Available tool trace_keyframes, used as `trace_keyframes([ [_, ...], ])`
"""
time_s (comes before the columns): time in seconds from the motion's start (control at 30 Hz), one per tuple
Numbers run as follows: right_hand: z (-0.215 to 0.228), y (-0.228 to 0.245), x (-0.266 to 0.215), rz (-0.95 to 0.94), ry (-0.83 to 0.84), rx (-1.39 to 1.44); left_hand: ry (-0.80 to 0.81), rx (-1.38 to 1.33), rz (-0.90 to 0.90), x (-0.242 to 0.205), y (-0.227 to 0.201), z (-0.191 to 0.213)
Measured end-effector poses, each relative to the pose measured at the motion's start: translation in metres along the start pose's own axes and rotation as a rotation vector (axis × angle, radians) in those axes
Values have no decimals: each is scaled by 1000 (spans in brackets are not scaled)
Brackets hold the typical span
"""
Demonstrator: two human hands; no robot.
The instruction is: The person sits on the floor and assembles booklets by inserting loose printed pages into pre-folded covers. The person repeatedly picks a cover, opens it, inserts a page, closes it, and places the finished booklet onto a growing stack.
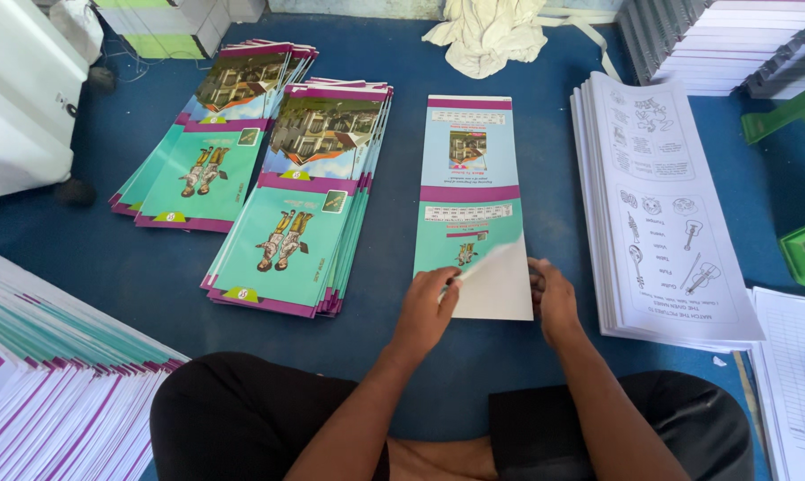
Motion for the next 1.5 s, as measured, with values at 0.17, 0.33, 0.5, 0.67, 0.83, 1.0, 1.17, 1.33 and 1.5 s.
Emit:
trace_keyframes([
  [0.17,-3,2,-5,136,-18,-168,-116,25,100,4,11,7],
  [0.33,-7,9,-17,159,-2,-183,-275,-56,28,7,10,22],
  [0.5,-10,12,-25,175,-22,-263,-321,20,166,13,13,39],
  [0.67,-8,13,-24,172,-44,-304,-361,150,-6,14,-2,70],
  [0.83,-8,12,-24,207,-39,-339,-207,465,-125,17,-13,78],
  [1.0,-6,11,-24,181,-76,-405,-163,749,-162,17,-22,80],
  [1.17,-6,12,-24,200,-78,-411,-265,808,-235,22,-29,91],
  [1.33,-4,7,-17,213,-79,-395,-256,854,-204,26,-29,100],
  [1.5,-1,6,-8,265,-96,-388,-154,846,-116,28,-21,114],
])
Point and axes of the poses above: each hand's wrist, its own x-axis towards the middle knuckle, its own z-axis out of the back of the hand, y = z × x, the point moved 5 cm from there along x, towards the middle knuckle, and after that the axes turned 10 degrees about -z, right-handed, at the moved point
